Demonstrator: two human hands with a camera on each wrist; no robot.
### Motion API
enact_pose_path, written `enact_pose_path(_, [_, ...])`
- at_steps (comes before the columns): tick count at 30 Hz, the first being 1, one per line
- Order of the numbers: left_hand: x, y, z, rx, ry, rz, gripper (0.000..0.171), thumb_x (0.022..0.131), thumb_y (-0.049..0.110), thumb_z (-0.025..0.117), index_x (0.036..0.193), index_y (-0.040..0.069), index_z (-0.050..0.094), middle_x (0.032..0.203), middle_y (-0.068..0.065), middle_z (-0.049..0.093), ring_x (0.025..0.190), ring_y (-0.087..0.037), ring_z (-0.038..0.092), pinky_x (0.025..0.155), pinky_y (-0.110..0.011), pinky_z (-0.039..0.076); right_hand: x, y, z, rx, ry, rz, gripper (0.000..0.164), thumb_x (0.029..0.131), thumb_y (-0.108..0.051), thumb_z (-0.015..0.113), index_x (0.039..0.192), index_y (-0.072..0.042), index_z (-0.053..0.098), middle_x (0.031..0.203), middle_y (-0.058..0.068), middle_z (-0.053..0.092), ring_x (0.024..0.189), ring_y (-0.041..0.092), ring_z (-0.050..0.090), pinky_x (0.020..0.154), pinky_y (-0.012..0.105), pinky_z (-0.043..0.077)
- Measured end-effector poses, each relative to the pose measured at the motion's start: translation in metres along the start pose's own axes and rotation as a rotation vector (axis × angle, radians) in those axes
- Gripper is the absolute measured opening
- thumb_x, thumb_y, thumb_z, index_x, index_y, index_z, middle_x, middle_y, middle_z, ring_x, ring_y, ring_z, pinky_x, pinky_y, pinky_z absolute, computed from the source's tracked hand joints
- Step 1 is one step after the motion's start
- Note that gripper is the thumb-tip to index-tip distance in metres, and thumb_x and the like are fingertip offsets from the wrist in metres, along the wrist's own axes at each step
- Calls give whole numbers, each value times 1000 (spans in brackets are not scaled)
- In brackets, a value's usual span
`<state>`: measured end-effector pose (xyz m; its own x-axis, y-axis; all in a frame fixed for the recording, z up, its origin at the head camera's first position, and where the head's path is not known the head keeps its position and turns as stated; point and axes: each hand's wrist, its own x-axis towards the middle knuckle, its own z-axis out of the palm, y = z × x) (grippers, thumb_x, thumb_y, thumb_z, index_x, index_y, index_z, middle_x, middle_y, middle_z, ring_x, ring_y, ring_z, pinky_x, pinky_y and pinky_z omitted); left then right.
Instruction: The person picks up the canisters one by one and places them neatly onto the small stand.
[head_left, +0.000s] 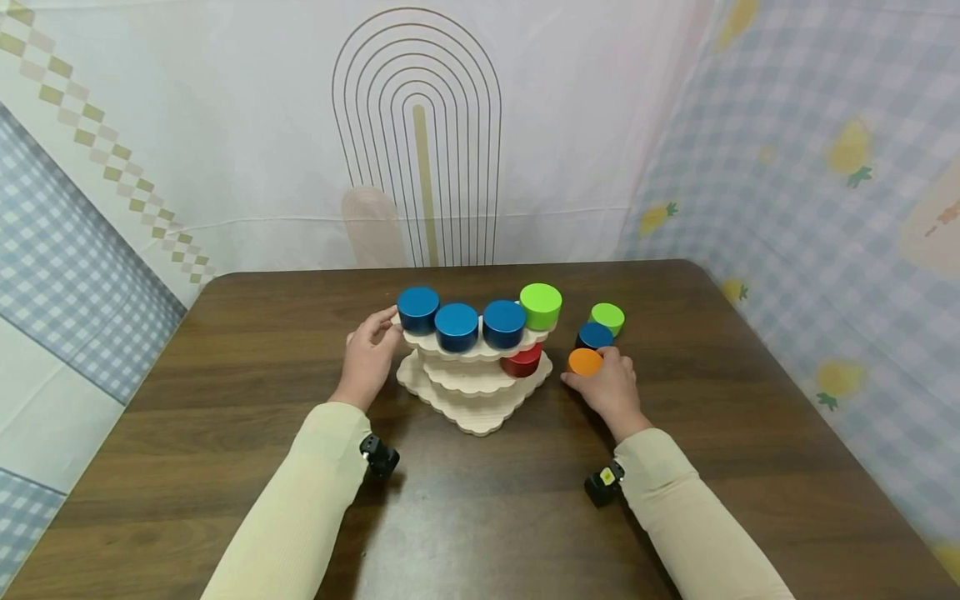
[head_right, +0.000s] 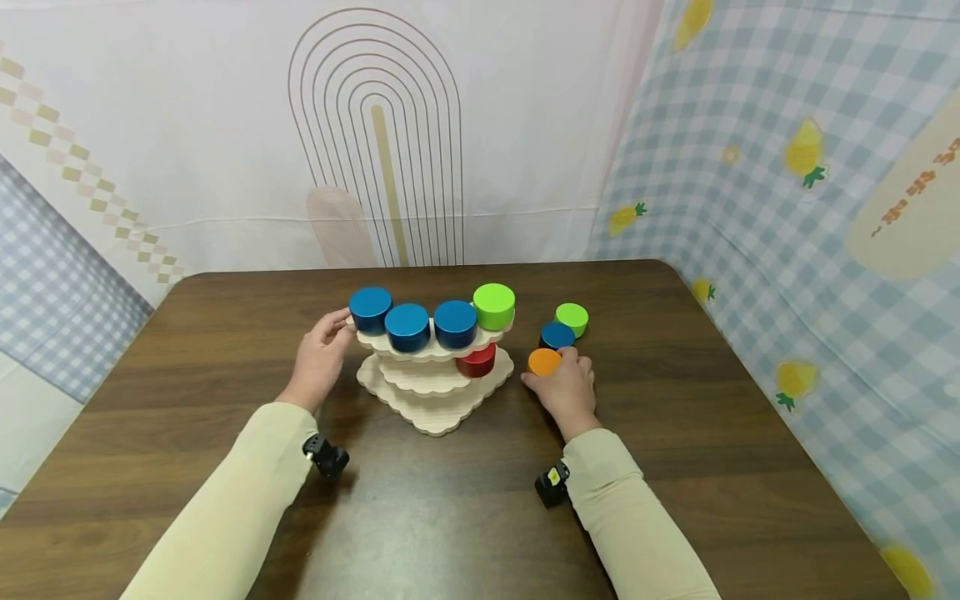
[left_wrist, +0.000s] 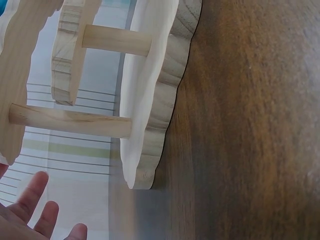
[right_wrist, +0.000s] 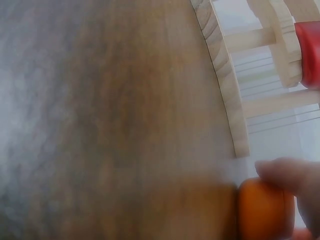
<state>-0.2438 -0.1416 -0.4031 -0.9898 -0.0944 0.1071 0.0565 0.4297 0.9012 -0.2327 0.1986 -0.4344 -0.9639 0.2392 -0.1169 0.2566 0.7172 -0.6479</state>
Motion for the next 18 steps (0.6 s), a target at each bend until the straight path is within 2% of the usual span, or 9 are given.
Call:
enact_pose_path(6, [0,1,0,-13,3,-2,44,99,30,49,140,15,51,136,-16,52,133,-34,29,108,-55,27,-1,-1,-2,-35,-4,10,81,83,-38,72,141,4,33,130,30,36,112,42,43,91,59,42])
enact_pose_path(18, [0,0,1,-34,6,-3,44,99,29,49,140,15,51,135,-17,52,133,-33,29,108,-54,27,-20,-11,-12,-86,18,-92,74,82,-37,73,137,1,40,122,26,40,103,40,49,83,55,47])
